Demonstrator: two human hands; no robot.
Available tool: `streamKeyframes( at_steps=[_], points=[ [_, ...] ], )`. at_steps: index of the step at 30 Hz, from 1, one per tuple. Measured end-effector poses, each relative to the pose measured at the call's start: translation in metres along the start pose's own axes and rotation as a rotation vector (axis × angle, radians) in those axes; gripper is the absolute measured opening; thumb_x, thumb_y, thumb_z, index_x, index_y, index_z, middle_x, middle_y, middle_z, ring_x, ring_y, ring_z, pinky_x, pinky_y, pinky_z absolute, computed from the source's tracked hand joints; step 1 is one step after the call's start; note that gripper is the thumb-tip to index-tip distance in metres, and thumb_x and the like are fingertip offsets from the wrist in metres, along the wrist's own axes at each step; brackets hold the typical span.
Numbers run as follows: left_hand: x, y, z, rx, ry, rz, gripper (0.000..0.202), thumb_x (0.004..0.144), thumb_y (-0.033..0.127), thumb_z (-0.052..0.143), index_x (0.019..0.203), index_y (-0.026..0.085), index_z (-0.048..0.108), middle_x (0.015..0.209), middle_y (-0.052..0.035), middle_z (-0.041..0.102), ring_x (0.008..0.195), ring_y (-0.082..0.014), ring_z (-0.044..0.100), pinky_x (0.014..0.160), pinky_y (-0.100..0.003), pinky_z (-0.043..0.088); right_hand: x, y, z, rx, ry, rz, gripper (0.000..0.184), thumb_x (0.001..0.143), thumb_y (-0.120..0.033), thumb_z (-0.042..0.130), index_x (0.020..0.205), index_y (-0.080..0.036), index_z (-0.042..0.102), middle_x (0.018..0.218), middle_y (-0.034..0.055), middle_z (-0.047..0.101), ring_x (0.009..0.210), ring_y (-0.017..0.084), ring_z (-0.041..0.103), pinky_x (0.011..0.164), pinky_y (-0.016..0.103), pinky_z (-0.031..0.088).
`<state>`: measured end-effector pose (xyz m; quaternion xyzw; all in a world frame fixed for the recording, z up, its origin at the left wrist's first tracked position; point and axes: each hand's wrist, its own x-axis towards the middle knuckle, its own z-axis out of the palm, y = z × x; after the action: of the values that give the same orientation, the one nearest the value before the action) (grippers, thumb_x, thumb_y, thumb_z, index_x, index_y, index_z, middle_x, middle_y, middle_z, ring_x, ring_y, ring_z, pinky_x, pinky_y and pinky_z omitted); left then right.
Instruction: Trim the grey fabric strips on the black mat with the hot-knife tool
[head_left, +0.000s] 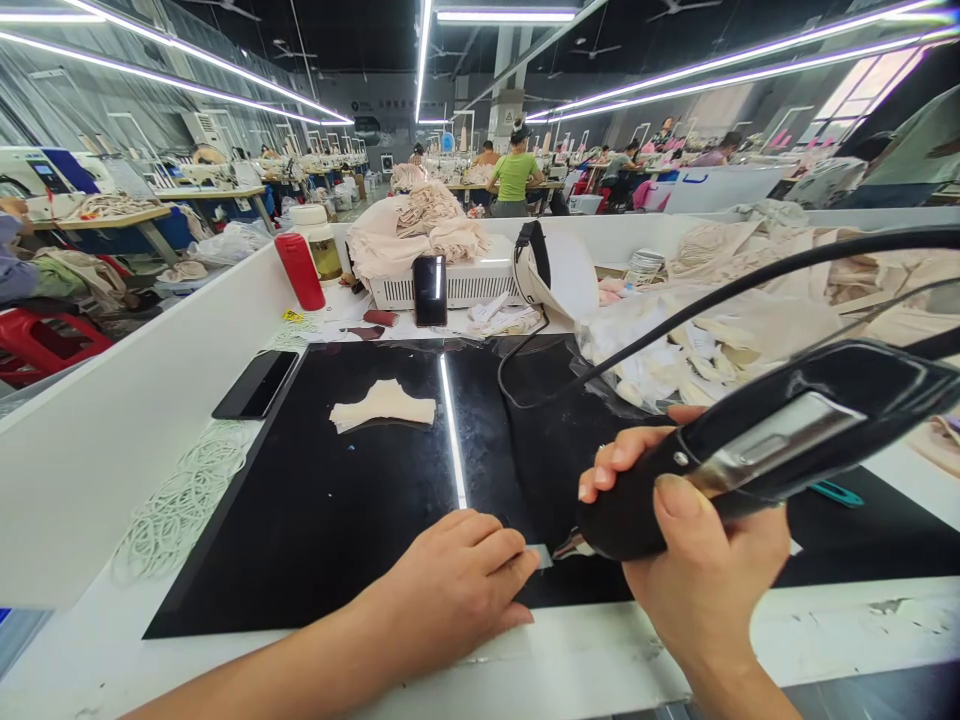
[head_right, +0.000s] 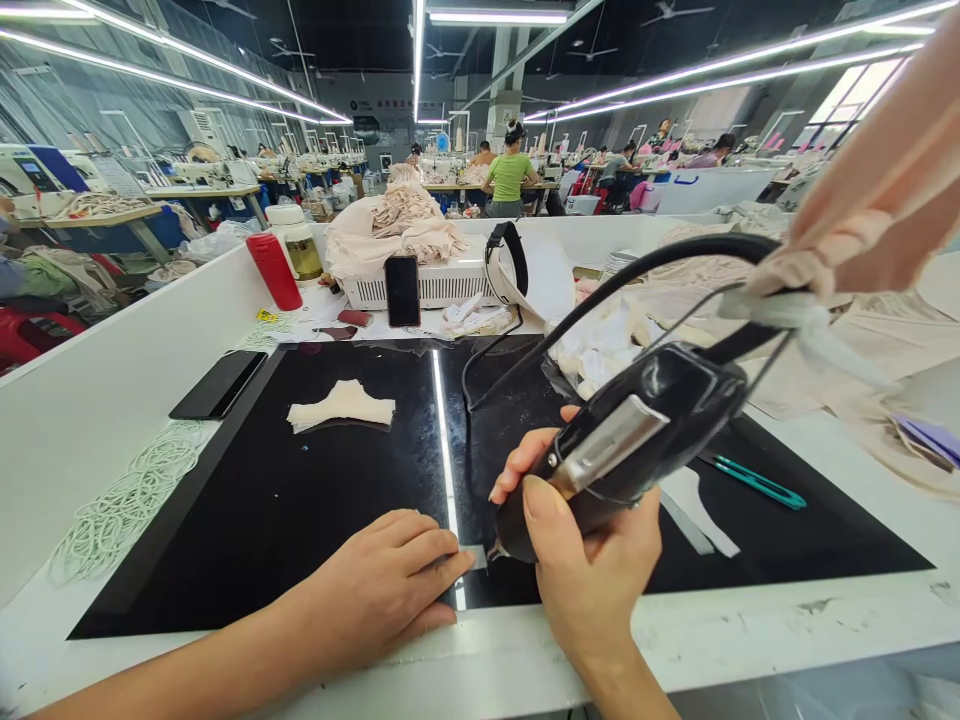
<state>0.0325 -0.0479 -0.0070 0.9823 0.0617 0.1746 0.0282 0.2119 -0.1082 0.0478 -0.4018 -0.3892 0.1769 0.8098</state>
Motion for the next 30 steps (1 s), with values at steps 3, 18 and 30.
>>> streamKeyframes(
  at_steps=[3,18,30],
  points=[
    [-0.0002,-0.001,0.0019,0.003,-0.009,0.0,0.041,0.099,0.041,0.068,0.127,0.013,0.058,0.109,-0.0033,0.066,0.098,-0.0221,0.061,0.091,-0.037,0.05,0.0025,-0.0003,0.0026,0.013,0.013,-0.015,0.038,0.083,-0.035,0.083,0.115,-0.027,0.063,0.08,-0.0023,0.064,0.065,0.017,0.061,0.053,0.03,0.058],
    [0.0026,0.0002,-0.0004,-0.009,-0.05,-0.019,0.04,0.101,0.041,0.066,0.129,0.013,0.057,0.109,-0.0037,0.066,0.101,-0.0228,0.062,0.091,-0.038,0.052,0.0019,0.0062,0.0042,0.003,0.003,-0.014,0.037,0.086,-0.031,0.081,0.118,-0.027,0.062,0.083,-0.0025,0.066,0.066,0.016,0.062,0.055,0.03,0.058],
    [0.0012,0.0009,-0.0002,-0.009,-0.061,-0.024,0.041,0.102,0.04,0.064,0.131,0.013,0.056,0.11,-0.0053,0.067,0.104,-0.0232,0.062,0.092,-0.038,0.052,0.0023,0.0089,0.0049,-0.016,0.007,0.006,0.035,0.088,-0.029,0.079,0.118,-0.028,0.061,0.082,-0.0032,0.065,0.064,0.016,0.062,0.056,0.033,0.056]
  ],
)
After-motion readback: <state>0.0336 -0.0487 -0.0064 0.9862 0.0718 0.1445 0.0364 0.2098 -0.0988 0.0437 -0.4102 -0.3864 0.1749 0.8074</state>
